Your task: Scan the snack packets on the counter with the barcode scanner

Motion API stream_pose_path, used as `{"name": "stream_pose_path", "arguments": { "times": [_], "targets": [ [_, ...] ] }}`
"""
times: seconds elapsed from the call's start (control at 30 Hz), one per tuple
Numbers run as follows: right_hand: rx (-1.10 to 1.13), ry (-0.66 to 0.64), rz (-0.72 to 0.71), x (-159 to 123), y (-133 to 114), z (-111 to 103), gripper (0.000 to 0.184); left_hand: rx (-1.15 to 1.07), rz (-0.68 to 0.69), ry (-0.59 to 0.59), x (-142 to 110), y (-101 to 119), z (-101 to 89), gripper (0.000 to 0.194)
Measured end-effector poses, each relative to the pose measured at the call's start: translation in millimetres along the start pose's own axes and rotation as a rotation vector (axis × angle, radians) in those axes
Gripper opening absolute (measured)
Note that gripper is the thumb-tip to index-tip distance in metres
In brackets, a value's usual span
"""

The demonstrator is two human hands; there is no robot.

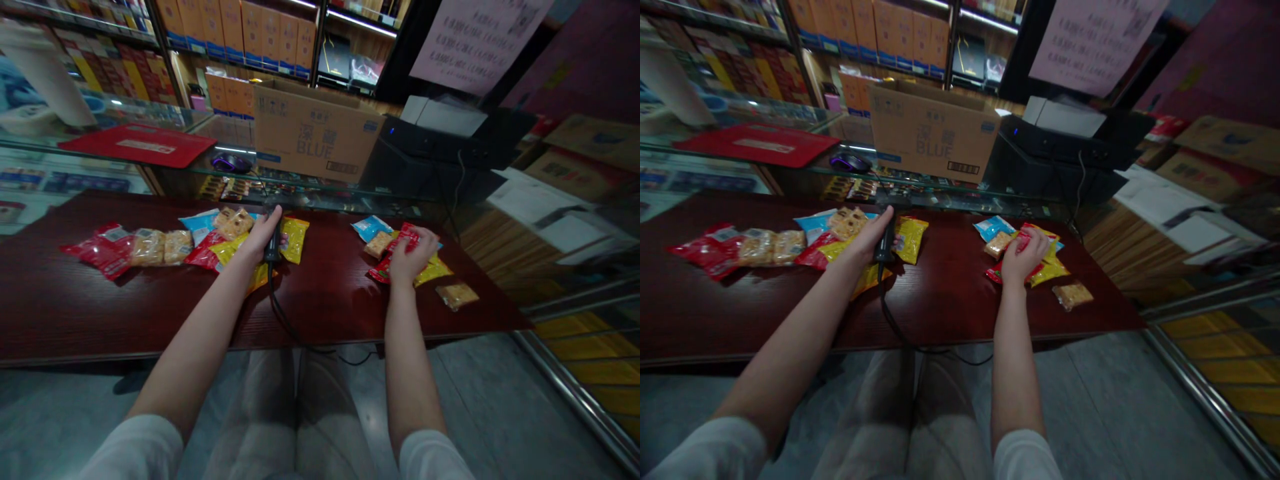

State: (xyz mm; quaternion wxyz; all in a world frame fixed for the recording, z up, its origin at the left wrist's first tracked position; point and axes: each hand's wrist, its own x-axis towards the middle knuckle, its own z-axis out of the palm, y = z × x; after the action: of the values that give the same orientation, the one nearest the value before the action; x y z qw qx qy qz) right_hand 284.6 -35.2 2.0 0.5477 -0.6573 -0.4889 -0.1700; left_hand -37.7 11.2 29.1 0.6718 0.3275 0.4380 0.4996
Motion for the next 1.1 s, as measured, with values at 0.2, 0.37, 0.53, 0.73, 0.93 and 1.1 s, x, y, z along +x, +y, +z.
{"name": "stream_pose_path", "arguments": {
  "times": [0.2, 0.37, 0.53, 0.73, 0.93, 1.1],
  "targets": [
    [0.446, -0.594, 0.069, -39, -33, 52, 0.026, 0.034, -0.148, -0.034, -11, -13, 25.1, 0.037],
    [0.413, -0.882, 0.199, -55, -33, 64, 0.054, 0.054, -0.138, -0.149, -24, -15, 34.8, 0.038],
    [0.355, -0.951, 0.150, -55, -35, 57, 0.063, -0.018, -0.081, -0.216, -30, 3, 25.9, 0.047],
    [0.740, -0.705, 0.421, -46, -21, 62, 0.067, -0.062, -0.041, -0.237, -26, 9, 18.3, 0.050],
    [0.811, -0.282, 0.530, -19, 3, 60, 0.043, -0.015, -0.097, -0.335, -30, -3, 24.3, 0.048],
    [0.775, -0.224, 0.497, -17, 9, 60, 0.036, 0.066, -0.069, -0.430, -41, -13, 35.6, 0.045]
  ]
}}
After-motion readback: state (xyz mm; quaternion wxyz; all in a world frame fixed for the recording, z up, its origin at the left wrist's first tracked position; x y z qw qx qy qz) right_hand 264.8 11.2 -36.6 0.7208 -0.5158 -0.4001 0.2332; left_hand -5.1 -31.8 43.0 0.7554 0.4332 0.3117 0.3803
